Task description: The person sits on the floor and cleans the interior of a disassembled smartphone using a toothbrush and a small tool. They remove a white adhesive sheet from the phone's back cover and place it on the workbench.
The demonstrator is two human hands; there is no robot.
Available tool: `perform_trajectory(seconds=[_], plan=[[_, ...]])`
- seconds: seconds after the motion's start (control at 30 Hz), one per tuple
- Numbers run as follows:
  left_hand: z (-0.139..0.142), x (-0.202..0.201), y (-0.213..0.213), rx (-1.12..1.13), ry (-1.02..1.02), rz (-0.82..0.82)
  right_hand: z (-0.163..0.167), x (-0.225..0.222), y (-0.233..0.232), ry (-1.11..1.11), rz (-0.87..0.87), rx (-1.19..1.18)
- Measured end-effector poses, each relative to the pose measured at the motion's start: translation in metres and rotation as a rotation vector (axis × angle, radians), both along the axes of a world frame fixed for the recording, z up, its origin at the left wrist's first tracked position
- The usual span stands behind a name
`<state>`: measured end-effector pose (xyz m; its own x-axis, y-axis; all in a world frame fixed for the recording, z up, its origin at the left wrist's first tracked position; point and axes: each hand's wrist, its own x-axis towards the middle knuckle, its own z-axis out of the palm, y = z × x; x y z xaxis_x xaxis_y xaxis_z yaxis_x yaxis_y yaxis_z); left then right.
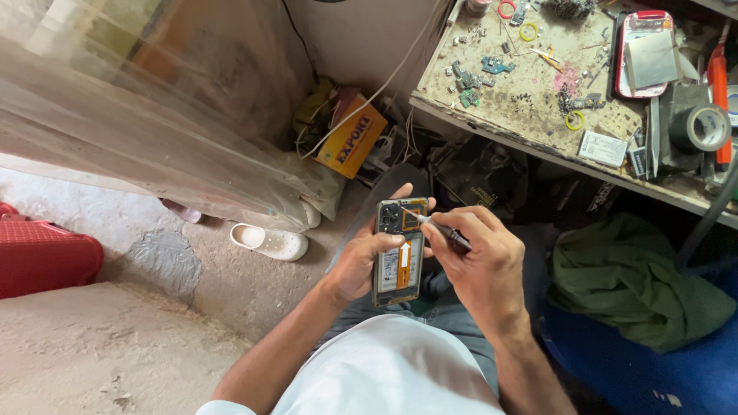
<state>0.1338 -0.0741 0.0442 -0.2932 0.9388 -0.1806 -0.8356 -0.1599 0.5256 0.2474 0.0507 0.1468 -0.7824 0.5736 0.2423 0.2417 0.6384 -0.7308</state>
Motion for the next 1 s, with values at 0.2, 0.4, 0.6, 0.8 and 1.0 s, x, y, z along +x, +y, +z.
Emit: perform_trajectory(seconds=[0.2,0.4,0.6,0.8,1.0], plan=[[-0.004,-0.002,0.003,0.013,0.050,-0.002,-0.002,-0.009,0.001,0.009,0.024,-0.067],[-0.008,0.001,-0.001,-0.003,0.140,-0.001,0.000,-0.007,-0.002,0.005,0.047,-0.061],[-0.008,0.004,-0.001,-0.055,0.273,0.011,0.000,-0.006,-0.004,-0.028,0.036,0.031],[-0.022,-0.002,0.013,-0.168,0.528,-0.029,-0.017,-0.007,0.017,-0.117,0.014,0.035],[-0.042,0.000,0.026,-0.285,0.560,-0.093,-0.045,-0.002,0.033,-0.066,0.050,0.034]])
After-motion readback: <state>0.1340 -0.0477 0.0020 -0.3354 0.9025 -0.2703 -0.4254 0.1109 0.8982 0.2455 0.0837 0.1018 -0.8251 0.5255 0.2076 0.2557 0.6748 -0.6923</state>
